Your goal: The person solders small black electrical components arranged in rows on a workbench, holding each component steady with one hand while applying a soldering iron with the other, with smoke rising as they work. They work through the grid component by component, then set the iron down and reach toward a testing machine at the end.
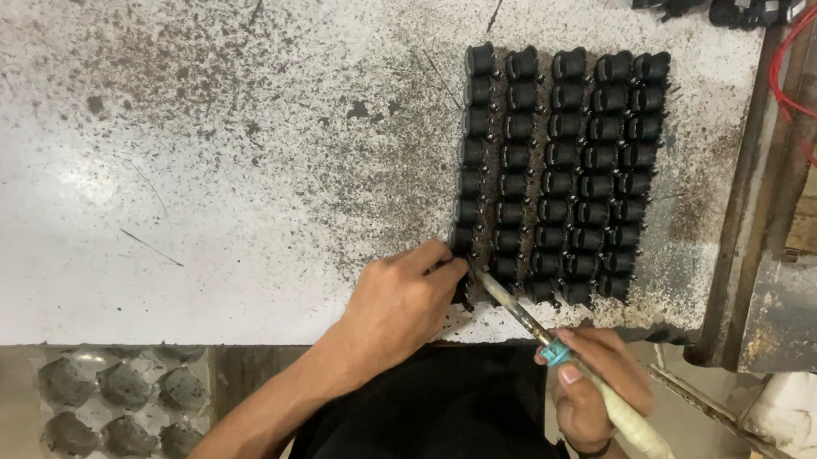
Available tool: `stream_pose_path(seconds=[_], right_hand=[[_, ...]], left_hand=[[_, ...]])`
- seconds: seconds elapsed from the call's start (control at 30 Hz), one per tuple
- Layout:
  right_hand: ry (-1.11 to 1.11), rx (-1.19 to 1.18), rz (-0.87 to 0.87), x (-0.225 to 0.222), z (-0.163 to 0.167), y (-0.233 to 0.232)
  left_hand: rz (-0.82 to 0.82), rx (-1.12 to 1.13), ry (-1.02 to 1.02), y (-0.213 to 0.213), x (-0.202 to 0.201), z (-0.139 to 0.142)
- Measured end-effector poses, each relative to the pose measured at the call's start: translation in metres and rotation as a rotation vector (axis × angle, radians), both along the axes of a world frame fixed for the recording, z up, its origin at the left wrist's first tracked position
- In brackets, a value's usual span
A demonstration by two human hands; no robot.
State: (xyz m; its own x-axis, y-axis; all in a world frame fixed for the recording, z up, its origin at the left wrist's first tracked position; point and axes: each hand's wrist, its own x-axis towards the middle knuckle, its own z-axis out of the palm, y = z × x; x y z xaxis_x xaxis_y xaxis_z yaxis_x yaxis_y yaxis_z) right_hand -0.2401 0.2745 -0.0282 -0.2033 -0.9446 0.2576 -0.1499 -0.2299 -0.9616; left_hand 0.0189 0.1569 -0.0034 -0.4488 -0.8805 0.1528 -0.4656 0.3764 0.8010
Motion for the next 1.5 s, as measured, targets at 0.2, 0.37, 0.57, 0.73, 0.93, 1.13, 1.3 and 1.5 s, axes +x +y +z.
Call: stream_pose_path(seconds=[0.2,0.37,0.57,0.73,0.93,1.13,1.3,1.5], right_hand=[[-0.007,-0.007,0.021,0.001,0.000,-0.004],[0.306,-0.115,0.024,0.016,0.015,-0.006],[0.625,-0.155,0.196,-0.002,0.031,-0.009],[-0.068,-0.146,0.038,-0.029,0.011,-0.010],[0.240,0.041,0.004,-0.010,0.013,0.017],[0.372,0.109,0.053,-0.004,0.037,0.011],[0.413,0.107,0.063,0.001,0.041,0.010],[0.458,0.069,0.103,0.000,0.042,0.010]], left_hand=[[0.014,-0.037,0.014,-0.001,-0.001,-0.001],[0.012,-0.030,-0.013,-0.001,-0.005,-0.003],[-0.015,-0.017,-0.105,-0.005,-0.008,0.006],[0.081,-0.015,0.063,0.007,0.009,0.018],[0.090,-0.066,0.109,0.033,0.013,0.015],[0.100,-0.080,0.046,0.037,0.001,0.001],[0.081,-0.107,0.023,0.039,-0.001,-0.001],[0.044,-0.051,0.016,0.038,-0.004,-0.001]])
